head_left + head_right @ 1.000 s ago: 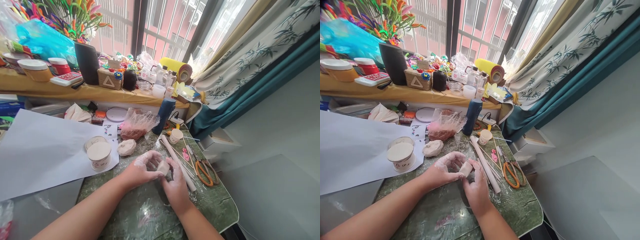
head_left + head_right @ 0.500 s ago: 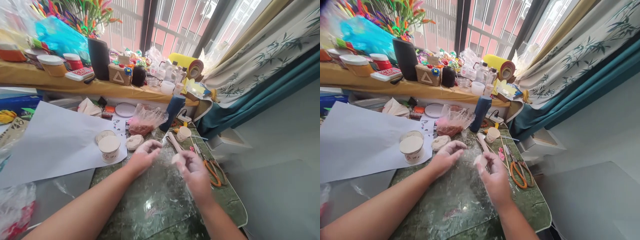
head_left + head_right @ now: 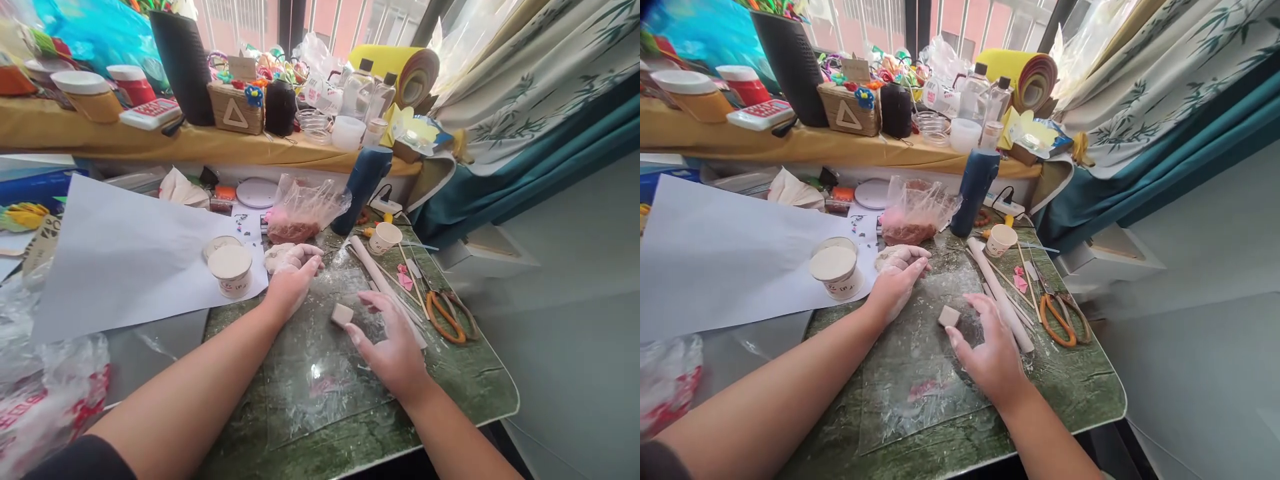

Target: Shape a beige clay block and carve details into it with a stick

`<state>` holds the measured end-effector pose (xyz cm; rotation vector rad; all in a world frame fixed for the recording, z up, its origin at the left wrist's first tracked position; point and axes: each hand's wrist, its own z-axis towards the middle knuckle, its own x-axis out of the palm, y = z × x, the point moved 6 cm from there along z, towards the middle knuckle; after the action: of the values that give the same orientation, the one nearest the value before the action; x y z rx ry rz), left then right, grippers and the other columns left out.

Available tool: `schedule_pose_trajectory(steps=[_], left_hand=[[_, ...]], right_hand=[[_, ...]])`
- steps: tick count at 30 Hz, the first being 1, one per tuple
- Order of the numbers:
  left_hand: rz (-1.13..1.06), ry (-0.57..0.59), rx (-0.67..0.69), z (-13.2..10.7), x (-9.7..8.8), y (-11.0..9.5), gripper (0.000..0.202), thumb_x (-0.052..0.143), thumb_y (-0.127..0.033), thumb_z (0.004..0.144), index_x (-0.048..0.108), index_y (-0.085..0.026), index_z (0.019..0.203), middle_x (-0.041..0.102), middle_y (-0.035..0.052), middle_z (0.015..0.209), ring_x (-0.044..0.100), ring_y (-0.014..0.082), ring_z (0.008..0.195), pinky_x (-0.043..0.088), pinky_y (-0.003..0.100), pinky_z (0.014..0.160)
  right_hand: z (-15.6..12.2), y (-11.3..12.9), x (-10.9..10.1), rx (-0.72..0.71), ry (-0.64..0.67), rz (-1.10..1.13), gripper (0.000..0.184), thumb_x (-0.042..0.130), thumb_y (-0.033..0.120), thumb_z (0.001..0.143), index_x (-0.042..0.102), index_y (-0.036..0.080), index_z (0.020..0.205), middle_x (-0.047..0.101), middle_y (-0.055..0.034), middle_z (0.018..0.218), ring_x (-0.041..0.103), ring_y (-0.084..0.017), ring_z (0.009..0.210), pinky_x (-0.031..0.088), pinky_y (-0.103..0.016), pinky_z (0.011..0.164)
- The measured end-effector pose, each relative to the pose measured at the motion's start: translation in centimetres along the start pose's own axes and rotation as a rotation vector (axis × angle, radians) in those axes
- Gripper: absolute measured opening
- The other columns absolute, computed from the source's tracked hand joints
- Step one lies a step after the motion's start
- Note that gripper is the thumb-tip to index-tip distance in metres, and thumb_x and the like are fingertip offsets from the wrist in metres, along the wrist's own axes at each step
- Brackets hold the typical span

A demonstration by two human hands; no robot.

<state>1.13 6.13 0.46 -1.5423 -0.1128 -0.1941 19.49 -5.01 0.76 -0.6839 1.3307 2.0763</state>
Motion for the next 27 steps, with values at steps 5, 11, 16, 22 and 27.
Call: schedule_pose_trajectory(steps=[5,11,16,22,27], left_hand=[[-0.032,0.021,-0.008,-0.1,0.1,0.0,0.015,0.065,-0.029,0.083,0.064,-0.019,0.094,0.064,0.0004,0.084,0.060,0.0148,0.078,0.048,0.028,0.075],[-0.012,0.046,-0.005,-0.1,0.3,0.0,0.013,0.066,-0.030,0.083,0.064,-0.020,0.092,0.064,0.0002,0.082,0.061,0.0154,0.078,0.048,0.029,0.076],[-0.021,0.041,-0.010,-0.2,0.3,-0.1,0.012,0.064,-0.029,0.084,0.063,-0.020,0.092,0.063,-0.0003,0.082,0.060,0.0148,0.077,0.048,0.029,0.077],[0.002,0.050,-0.009,-0.2,0.3,-0.1,0.011,0.063,-0.029,0.085,0.063,-0.020,0.092,0.063,-0.0004,0.081,0.061,0.0161,0.078,0.048,0.030,0.078],[0.027,0.047,-0.005,-0.3,0.3,-0.2,0.011,0.062,-0.029,0.085,0.063,-0.020,0.091,0.063,-0.0002,0.080,0.061,0.0163,0.079,0.048,0.030,0.078]], right_hand=[[1.2,0.3,1.5,0.062,0.153,0.037,0.043,0.073,0.031,0.087,0.063,0.023,0.129,0.069,-0.0128,0.124,0.064,-0.034,0.119,0.051,-0.058,0.106],[2.4,1.0,-1.6,0.283,-0.121,0.492,0.037,0.067,0.039,0.093,0.061,0.024,0.126,0.072,-0.0099,0.117,0.072,-0.026,0.101,0.060,-0.044,0.089],[2.1,1.9,-1.9,0.129,-0.080,0.343,0.039,0.071,0.039,0.089,0.061,0.027,0.124,0.069,-0.0094,0.117,0.068,-0.028,0.107,0.056,-0.047,0.097],[0.1,0.5,1.2,0.084,0.146,0.082,0.060,0.072,0.038,0.087,0.051,0.025,0.141,0.060,-0.0129,0.137,0.057,-0.032,0.128,0.048,-0.054,0.111],[0.8,2.0,2.4,-0.020,0.131,0.003,0.051,0.069,0.027,0.089,0.055,0.025,0.138,0.065,-0.0118,0.130,0.059,-0.031,0.124,0.049,-0.054,0.109]])
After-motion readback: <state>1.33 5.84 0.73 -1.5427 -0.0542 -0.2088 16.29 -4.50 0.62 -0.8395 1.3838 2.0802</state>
